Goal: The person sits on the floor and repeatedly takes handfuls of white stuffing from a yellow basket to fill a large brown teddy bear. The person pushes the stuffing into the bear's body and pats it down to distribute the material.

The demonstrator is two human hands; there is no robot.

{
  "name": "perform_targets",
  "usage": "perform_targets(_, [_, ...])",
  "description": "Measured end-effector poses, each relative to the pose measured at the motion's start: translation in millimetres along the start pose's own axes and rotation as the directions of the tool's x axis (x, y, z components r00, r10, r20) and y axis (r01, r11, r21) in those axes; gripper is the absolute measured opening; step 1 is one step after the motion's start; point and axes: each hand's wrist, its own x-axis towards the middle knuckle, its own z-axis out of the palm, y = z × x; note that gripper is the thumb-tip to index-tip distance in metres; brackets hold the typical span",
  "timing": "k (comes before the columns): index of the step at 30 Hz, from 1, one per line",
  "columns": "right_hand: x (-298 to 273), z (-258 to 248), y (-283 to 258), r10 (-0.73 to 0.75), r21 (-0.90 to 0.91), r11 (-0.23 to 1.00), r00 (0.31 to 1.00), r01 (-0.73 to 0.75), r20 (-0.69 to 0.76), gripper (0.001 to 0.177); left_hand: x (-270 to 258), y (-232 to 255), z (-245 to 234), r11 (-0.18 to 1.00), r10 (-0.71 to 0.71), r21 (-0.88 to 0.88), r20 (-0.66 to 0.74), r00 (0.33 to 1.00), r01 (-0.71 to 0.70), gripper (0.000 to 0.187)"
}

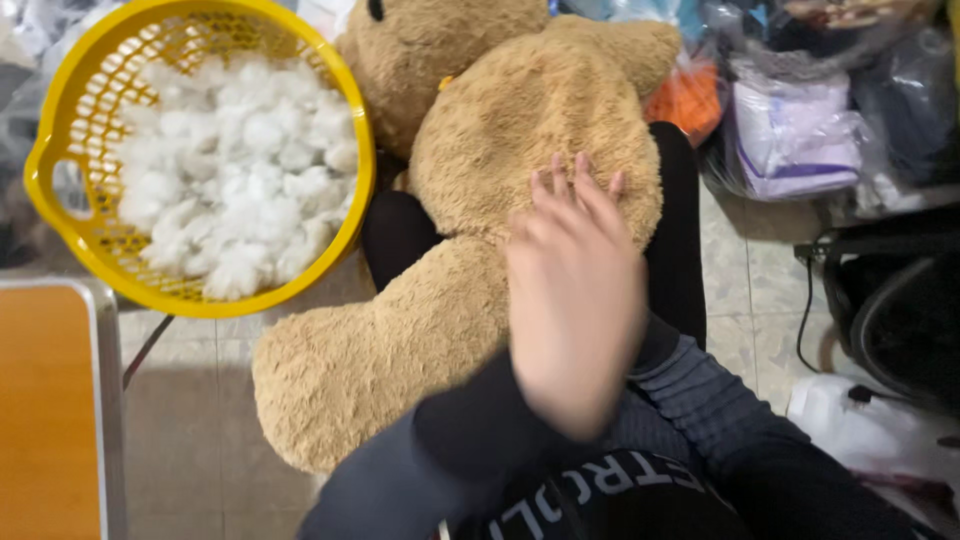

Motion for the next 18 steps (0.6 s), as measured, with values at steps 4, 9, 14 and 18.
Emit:
perform_targets(4, [3.2,119.6,94.8,-0.090,-0.074,0.992,0.989,0.099,0.119,0.072,6.5,0.4,0.8,0.999,-0.001,0.044,-0.010,1.000,0.001,0.062])
perform_targets(9, [-18.6,161.0,120.9,-0.008,-0.188,0.981,0.989,0.036,0.150,0.073,5.6,-0.8,11.3,1.000,-0.013,-0.004,0.010,1.000,0.013,0.059])
perform_targets(14, [-16.2,160.3,116.8,-0.042,-0.159,0.986,0.998,0.047,0.037,0.070,3.1,-6.4,24.8,0.998,-0.040,-0.038,0.011,0.999,0.040,0.063])
perform_targets(18, [-19.2,158.9,118.5,-0.061,-0.187,0.980,0.996,0.071,0.058,0.066,-1.1,-10.6,28.7,0.994,-0.057,-0.095,0.026,0.998,0.059,0.065])
